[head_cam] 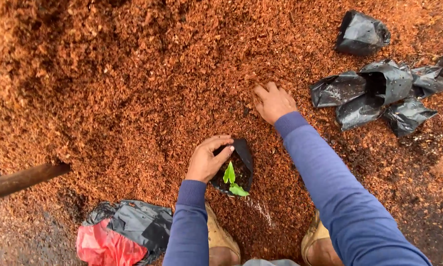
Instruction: The person sits on the ground and fills a black plastic nursery bag with reddish-brown soil. They then remove a small seedling from an existing bag, place it into the new bag, and add more soil around the roots to secure it.
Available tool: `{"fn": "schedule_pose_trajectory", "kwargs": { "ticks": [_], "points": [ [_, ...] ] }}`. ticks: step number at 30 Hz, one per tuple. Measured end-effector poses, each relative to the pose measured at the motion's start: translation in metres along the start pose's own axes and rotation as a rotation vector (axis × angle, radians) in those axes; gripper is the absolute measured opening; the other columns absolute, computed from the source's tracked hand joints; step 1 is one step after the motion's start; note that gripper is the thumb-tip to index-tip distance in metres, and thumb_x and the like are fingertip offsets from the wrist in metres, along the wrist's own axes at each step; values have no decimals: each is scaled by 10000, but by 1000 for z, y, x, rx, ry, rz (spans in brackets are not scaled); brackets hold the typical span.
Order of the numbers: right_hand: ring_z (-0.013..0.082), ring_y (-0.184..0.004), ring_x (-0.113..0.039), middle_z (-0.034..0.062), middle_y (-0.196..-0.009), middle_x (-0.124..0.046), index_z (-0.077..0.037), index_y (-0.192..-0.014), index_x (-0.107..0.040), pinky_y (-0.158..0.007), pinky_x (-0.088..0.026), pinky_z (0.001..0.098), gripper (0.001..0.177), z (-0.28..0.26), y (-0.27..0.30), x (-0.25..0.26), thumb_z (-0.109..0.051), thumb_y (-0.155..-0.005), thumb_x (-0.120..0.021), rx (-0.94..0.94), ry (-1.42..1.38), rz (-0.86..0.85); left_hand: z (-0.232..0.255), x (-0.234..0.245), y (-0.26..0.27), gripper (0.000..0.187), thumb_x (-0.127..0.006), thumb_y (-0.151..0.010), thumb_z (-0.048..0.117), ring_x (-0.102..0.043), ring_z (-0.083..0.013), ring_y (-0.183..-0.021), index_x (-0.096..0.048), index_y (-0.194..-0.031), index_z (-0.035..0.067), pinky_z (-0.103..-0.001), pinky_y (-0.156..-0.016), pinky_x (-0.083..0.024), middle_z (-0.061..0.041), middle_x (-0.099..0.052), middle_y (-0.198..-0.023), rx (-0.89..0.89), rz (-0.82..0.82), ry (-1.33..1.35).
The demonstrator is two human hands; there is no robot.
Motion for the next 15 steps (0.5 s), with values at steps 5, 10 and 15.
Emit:
{"fn": "schedule_pose_trajectory", "kwargs": {
  "ticks": [5, 10, 15],
  "points": [
    [399, -1410, -421, 75, -1563, -378, -321, -1450, -491, -1081, -455, 611, 492, -11, 106, 0, -449, -984, -585, 23, 115, -99, 20, 15, 35, 239, -619, -992, 243, -627, -368, -1210, -754, -1151, 128, -545, -1055, -465, -137, -732, -1200, -66, 86, 44],
    [391, -1315, -540, 59, -1512, -432, -377, -1427, -467, -1008, -536, 573, 530, 30, 114, -46, -546, -946, -612, -18, 211, -110, 56, 10, 75, 359, -552, -1036, 352, -620, -417, -1219, -724, -1203, 84, -577, -1051, -459, -196, -721, -1210, -129, 68, 73],
    [389, -1184, -651, 114, -1324, -668, -269, -1371, -608, -974, -537, 524, 526, -5, 164, 2, -481, -895, -676, -57, -376, -46, 82, -5, 108, 368, -578, -1003, 247, -609, -465, -1219, -649, -1290, 28, -604, -1045, -447, -272, -691, -1248, -110, -77, -8]
  ]
}}
Point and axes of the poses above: each hand's wrist, its own y-axis away from the middle knuckle, its own x-axis out of the back of the hand, z = x × y, the point moved 8 cm from there along -y, towards the middle knuckle
